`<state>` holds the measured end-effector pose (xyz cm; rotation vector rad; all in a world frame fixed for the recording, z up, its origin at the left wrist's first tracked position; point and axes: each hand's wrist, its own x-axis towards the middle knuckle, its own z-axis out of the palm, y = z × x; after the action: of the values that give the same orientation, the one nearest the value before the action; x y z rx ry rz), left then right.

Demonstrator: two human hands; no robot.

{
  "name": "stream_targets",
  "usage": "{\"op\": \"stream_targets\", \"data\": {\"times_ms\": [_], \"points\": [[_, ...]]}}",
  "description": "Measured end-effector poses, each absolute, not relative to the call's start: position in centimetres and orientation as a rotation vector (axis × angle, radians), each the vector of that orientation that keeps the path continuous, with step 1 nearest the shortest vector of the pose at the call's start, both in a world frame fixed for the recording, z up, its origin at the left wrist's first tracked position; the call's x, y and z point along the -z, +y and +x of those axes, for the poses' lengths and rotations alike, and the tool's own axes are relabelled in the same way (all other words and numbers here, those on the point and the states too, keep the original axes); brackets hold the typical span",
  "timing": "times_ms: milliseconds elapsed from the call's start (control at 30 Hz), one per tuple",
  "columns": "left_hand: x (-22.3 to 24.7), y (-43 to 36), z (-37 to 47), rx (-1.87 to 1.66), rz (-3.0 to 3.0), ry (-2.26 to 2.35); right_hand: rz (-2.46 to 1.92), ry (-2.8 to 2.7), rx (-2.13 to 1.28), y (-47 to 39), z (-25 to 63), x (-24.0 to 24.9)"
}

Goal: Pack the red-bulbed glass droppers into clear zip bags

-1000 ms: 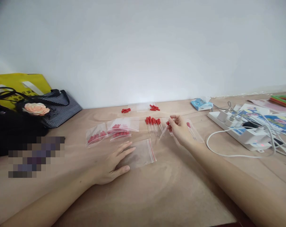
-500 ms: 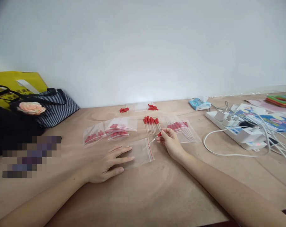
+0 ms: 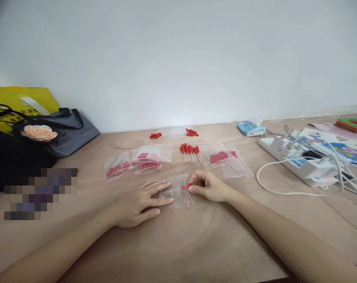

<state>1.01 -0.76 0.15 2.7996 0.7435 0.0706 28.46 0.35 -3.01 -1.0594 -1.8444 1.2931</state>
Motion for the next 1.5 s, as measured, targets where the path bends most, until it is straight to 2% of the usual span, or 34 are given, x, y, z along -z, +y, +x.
{"op": "stream_targets", "data": {"times_ms": [367, 667, 933, 1033, 1267, 1500], "points": [[-1.1, -0.2, -1.2, -0.026, 2.778, 0.633, -1.015, -1.793, -1.394, 0.8, 28.9, 3.1], [-0.4, -0.6, 0.1, -0.065, 2.739, 0.618, -0.963, -1.85, -1.413, 0.8, 29.2, 3.1], [-0.3, -0.7, 1.4, -0.077, 2.714, 0.605, -0.924, -1.996, -1.124, 0.7, 27.7, 3.0], [-0.2, -0.7, 1.4, -0.079, 2.71, 0.621, -0.87, -2.073, -1.127, 0.6, 27.5, 2.4], [-0.1, -0.9, 1.4, -0.032, 2.76, 0.636, -1.139, -1.67, -1.408, 0.1, 27.0, 2.4], [0.5, -0.6, 0.0, -0.315, 2.735, 0.621, -1.316, -1.451, -1.375, 0.3, 27.4, 2.4]]}}
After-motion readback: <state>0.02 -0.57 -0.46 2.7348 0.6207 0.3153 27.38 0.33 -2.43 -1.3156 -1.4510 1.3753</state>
